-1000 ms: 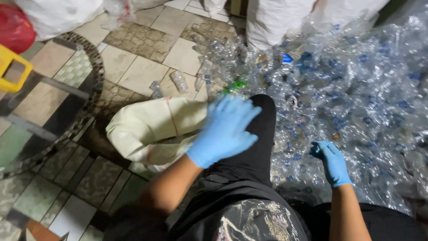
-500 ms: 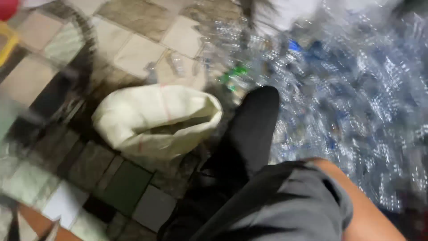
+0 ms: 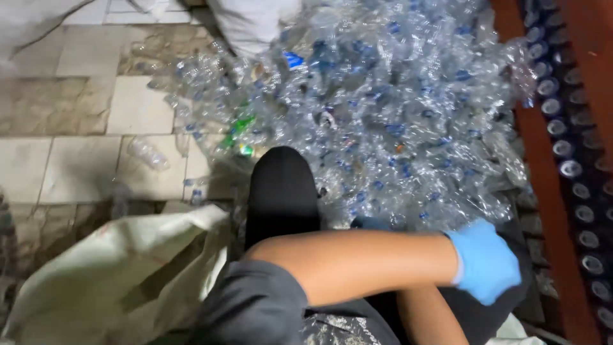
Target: Sorting plastic bottles by removing their caps and placing them into a collection bag
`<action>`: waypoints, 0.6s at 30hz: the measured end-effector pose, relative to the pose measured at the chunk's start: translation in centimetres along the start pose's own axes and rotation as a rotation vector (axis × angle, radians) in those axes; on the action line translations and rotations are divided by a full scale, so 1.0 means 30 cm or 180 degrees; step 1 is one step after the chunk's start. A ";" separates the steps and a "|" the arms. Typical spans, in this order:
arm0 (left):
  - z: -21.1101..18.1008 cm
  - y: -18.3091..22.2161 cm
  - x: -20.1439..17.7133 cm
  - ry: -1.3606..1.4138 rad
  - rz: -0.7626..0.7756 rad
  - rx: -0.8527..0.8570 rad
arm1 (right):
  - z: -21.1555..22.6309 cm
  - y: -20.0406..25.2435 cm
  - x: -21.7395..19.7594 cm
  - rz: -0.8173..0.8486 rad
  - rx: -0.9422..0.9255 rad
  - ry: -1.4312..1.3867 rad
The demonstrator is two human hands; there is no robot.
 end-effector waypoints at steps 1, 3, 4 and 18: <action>0.105 0.021 -0.059 -0.0503 0.0054 0.0239 | -0.013 -0.013 0.012 -0.0002 0.0035 0.0039; 0.294 0.081 -0.199 -0.1487 0.0108 0.0738 | -0.030 -0.044 0.031 0.0004 0.0098 0.0139; 0.365 0.108 -0.259 -0.1476 0.0135 0.0794 | -0.023 -0.048 0.035 0.0011 0.0127 0.0200; 1.174 0.076 -0.209 0.0188 0.0440 -0.1084 | 0.065 -0.304 -0.184 -0.1432 0.0063 0.0143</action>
Point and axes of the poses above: each hand's wrist, its own y-axis away from the middle knuckle, its own x-axis out of the palm, z = x × y, the point moved 7 cm from there along -y, towards the middle knuckle, and after that the axes turned 5 degrees about -z, right-handed, at the moved point
